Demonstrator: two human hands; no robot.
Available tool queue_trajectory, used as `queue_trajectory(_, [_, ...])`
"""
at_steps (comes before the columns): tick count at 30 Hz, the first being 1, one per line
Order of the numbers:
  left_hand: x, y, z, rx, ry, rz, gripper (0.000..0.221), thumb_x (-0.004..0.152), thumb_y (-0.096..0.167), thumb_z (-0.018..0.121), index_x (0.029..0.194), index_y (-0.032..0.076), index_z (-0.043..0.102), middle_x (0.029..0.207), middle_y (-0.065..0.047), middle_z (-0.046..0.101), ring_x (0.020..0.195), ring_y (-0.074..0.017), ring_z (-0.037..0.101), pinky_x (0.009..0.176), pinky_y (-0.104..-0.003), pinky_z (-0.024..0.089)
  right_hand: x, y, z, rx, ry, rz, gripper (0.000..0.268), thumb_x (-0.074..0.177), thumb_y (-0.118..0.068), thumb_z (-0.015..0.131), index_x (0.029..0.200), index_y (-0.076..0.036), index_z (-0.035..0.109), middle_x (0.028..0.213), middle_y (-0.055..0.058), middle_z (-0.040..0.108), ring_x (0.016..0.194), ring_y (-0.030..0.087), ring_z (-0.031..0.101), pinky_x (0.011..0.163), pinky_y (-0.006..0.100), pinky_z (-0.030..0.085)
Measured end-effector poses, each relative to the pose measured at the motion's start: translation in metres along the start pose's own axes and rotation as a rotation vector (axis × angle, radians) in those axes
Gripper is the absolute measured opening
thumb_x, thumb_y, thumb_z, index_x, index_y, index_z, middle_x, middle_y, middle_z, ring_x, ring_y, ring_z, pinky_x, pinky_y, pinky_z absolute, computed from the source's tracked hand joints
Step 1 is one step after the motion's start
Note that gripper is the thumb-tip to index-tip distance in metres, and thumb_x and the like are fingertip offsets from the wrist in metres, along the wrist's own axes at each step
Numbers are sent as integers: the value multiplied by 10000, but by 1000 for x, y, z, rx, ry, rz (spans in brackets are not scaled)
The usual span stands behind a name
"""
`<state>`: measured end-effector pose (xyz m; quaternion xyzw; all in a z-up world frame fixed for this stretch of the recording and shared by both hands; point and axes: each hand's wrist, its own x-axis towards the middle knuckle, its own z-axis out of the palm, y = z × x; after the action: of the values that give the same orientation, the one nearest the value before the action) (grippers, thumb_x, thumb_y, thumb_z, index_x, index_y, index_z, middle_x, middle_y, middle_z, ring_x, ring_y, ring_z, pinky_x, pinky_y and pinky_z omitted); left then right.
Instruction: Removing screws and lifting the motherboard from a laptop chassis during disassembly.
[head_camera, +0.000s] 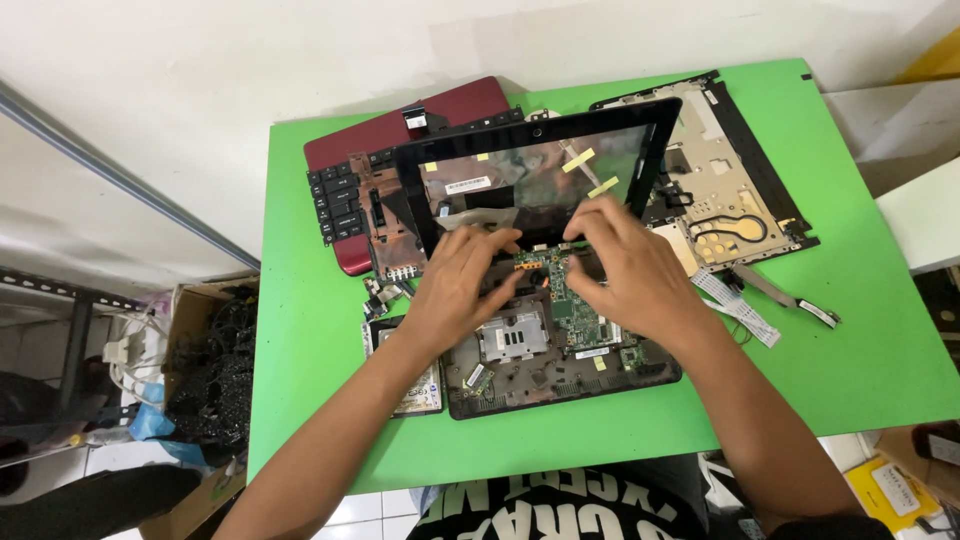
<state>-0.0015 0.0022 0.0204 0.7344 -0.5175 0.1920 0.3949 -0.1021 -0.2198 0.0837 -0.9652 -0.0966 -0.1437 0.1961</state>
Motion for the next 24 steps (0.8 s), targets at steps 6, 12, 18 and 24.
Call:
queue_trajectory(6, [-3,-5,3,-113,-12,-90,459,884,98,782,1299,40,593,1052,-66,731,960,-256,658,822,-395,528,2,-4,14,309,84,-160,590,798,227,450,1360,67,535,1371,301,372,1156,514,589,969,550,550])
queue_trajectory(12, [-5,-7,4,-121,-20,-84,487,888,114,786,1310,32,559,1076,-62,734,964,-243,667,864,-401,542,7,-22,21,450,429,-203,296,965,119,606,1252,69,658,1243,191,674,1051,380,738,850,415,629])
queue_trajectory(18, [-8,-11,6,-126,-25,-85,534,874,113,794,1338,34,541,1086,-58,730,958,-233,665,879,-399,547,0,-1,40,524,510,-86,172,979,12,679,1147,48,695,638,126,711,441,185,663,379,270,535])
queue_trajectory(24, [-4,-4,0,-122,-29,-85,533,871,84,789,1335,11,537,1084,-85,727,953,-248,666,876,-414,550,-1,16,58,463,430,13,197,1077,-158,574,1125,-97,754,883,132,751,668,244,672,628,361,544])
